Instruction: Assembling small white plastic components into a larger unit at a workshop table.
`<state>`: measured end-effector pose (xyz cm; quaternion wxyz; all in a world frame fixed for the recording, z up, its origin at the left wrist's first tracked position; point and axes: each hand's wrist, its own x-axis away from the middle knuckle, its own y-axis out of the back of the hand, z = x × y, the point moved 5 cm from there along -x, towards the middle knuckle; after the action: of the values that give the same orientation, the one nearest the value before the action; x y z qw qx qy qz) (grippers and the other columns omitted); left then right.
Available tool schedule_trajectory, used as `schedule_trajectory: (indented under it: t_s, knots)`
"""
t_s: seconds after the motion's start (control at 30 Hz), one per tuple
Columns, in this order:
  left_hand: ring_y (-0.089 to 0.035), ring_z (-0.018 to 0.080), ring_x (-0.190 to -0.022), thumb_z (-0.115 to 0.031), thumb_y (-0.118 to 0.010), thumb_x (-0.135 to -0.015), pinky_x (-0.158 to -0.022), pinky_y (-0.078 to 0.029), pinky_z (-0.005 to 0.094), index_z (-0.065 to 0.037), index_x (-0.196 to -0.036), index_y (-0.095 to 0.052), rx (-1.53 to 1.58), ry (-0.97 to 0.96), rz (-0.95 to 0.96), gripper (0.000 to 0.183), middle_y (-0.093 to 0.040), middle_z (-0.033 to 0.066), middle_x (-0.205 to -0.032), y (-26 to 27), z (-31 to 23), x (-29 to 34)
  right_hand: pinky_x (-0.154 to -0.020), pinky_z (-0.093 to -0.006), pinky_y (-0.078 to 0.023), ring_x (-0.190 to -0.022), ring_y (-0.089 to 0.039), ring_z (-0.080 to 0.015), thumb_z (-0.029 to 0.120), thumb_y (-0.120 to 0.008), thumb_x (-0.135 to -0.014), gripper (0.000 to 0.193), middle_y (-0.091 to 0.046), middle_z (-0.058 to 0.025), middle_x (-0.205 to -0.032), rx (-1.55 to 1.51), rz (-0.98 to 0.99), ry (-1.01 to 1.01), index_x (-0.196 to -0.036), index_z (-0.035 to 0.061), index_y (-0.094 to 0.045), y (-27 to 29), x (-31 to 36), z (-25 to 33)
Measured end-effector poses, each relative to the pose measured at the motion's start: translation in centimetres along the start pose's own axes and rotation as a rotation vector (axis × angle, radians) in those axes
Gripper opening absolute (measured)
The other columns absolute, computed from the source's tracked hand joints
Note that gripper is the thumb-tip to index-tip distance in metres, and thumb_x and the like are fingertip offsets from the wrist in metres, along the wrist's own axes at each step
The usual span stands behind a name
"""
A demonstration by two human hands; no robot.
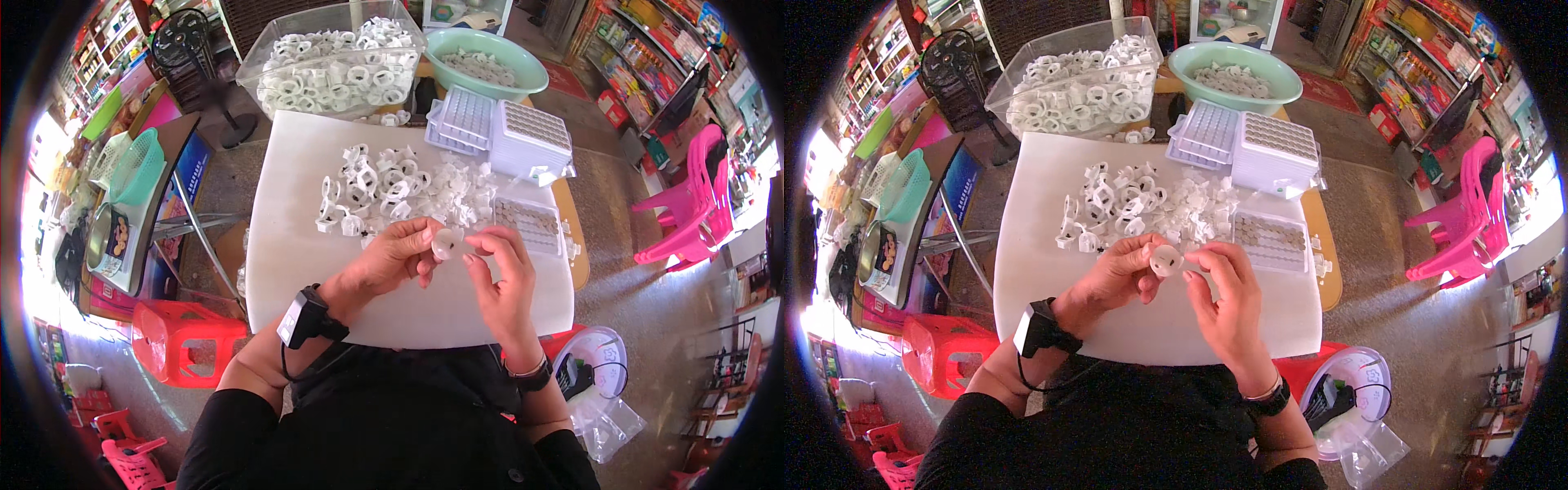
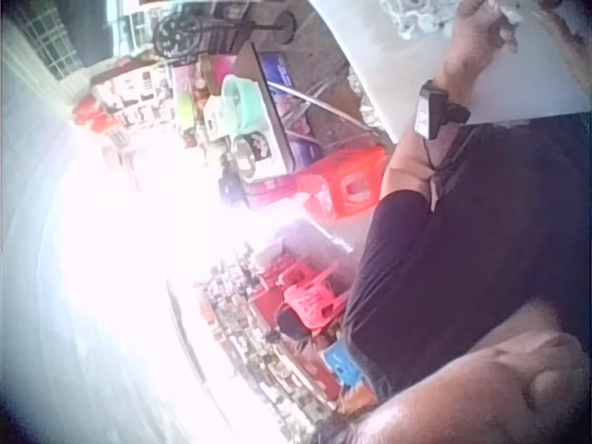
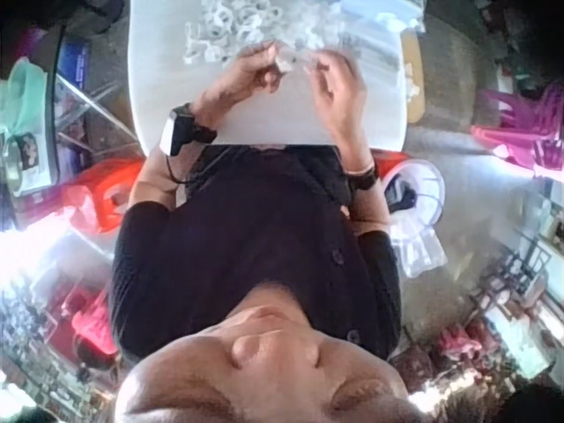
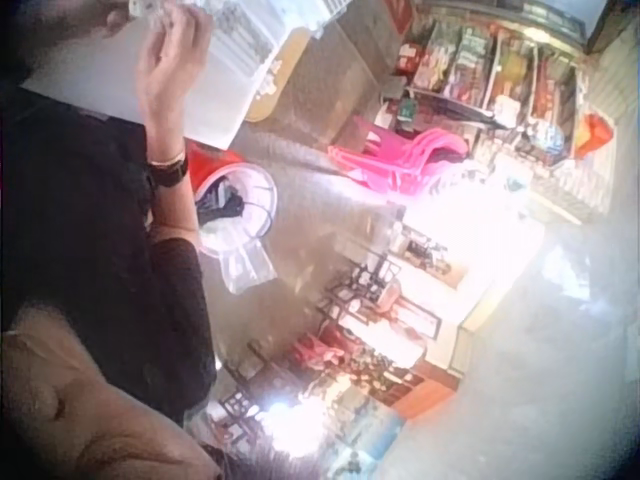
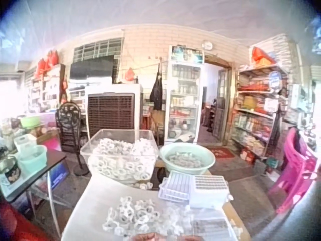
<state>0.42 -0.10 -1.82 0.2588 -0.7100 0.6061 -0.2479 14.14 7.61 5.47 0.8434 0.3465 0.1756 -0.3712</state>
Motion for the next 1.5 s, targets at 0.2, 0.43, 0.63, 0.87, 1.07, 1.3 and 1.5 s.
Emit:
schedule_trajectory:
  t_s: [0.2, 0.43, 0.63, 0.87, 1.07, 1.3, 1.5]
  knots:
    - [-0.057, 0.0092, -0.068, -0.031, -0.06, -0.09, -0.06, -0.051, 0.0276, -0.003, -0.12, -0.054, 0.044, 0.022, 0.071, 0.041, -0.06, 0.0027, -0.089, -0.4, -0.2, 0.1, -0.073, -0.0351, -0.048, -0.086, -0.059, -0.0281, 0.001, -0.068, -0.075, 0.025, -0.057, -0.0124, -0.096, -0.06, 0.034, -0.059, -0.099, 0.0035, -0.061, -0.4, 0.4, 0.3]
    - [-0.058, 0.0109, -0.072, -0.025, -0.058, -0.092, -0.065, -0.052, 0.0277, -0.001, -0.123, -0.051, -0.01, 0.012, 0.056, 0.04, -0.059, 0.0034, -0.097, -0.8, -0.2, -0.1, -0.072, -0.0383, -0.046, -0.085, -0.057, -0.031, 0.0, -0.069, -0.073, 0.027, -0.057, -0.0124, -0.093, 0.057, 0.012, 0.056, -0.097, 0.004, -0.058, -0.9, 0.6, 0.2]
    - [-0.058, 0.012, -0.07, -0.027, -0.054, -0.094, -0.062, -0.052, 0.0277, 0.0, -0.12, -0.053, -0.062, 0.028, 0.033, 0.037, -0.06, 0.0041, -0.093, -1.0, -0.3, 0.0, -0.07, -0.0394, -0.045, -0.082, -0.056, -0.0315, 0.0, -0.069, -0.073, 0.028, -0.056, -0.0123, -0.091, 0.142, 0.018, 0.161, -0.097, 0.0044, -0.057, -0.8, 0.5, 0.7]
    - [-0.051, 0.0101, -0.053, -0.039, -0.046, -0.097, -0.046, -0.04, 0.0251, -0.002, -0.089, -0.058, -0.221, 0.135, -0.068, 0.039, -0.054, 0.0055, -0.069, -0.4, 0.4, 0.3, -0.07, -0.0397, -0.044, -0.082, -0.054, -0.03, 0.003, -0.07, -0.072, 0.029, -0.054, -0.0107, -0.095, 0.117, 0.125, 0.243, -0.099, 0.0067, -0.058, -0.3, -0.1, 1.3]
    - [-0.044, 0.0102, -0.045, -0.038, -0.048, -0.097, -0.042, -0.036, 0.0247, -0.003, -0.086, -0.058, -0.381, 0.147, -0.119, 0.038, -0.051, 0.0038, -0.06, -0.5, 0.6, 0.3, -0.075, -0.0396, -0.043, -0.086, -0.052, -0.029, 0.008, -0.069, -0.073, 0.031, -0.052, -0.0088, -0.097, 0.22, 0.33, 0.338, -0.102, 0.0091, -0.057, -0.5, -0.7, 2.0]
    - [-0.042, 0.0087, -0.044, -0.037, -0.046, -0.097, -0.041, -0.032, 0.023, -0.004, -0.082, -0.057, -0.378, 0.204, -0.165, 0.038, -0.048, 0.0029, -0.058, -1.1, 0.1, 0.5, -0.078, -0.0398, -0.042, -0.088, -0.052, -0.0277, 0.008, -0.069, -0.072, 0.036, -0.052, -0.0098, -0.101, 0.307, 0.356, 0.409, -0.104, 0.0045, -0.054, -0.8, -0.7, 1.6]
    - [-0.038, 0.0071, -0.043, -0.04, -0.042, -0.098, -0.04, -0.027, 0.0233, -0.005, -0.08, -0.056, -0.453, 0.225, -0.16, 0.042, -0.044, 0.0002, -0.054, -1.4, -0.2, 0.6, -0.079, -0.0394, -0.042, -0.088, -0.052, -0.027, 0.009, -0.069, -0.071, 0.037, -0.052, -0.0094, -0.101, 0.34, 0.346, 0.44, -0.105, 0.0045, -0.054, -1.1, -0.8, 1.7]
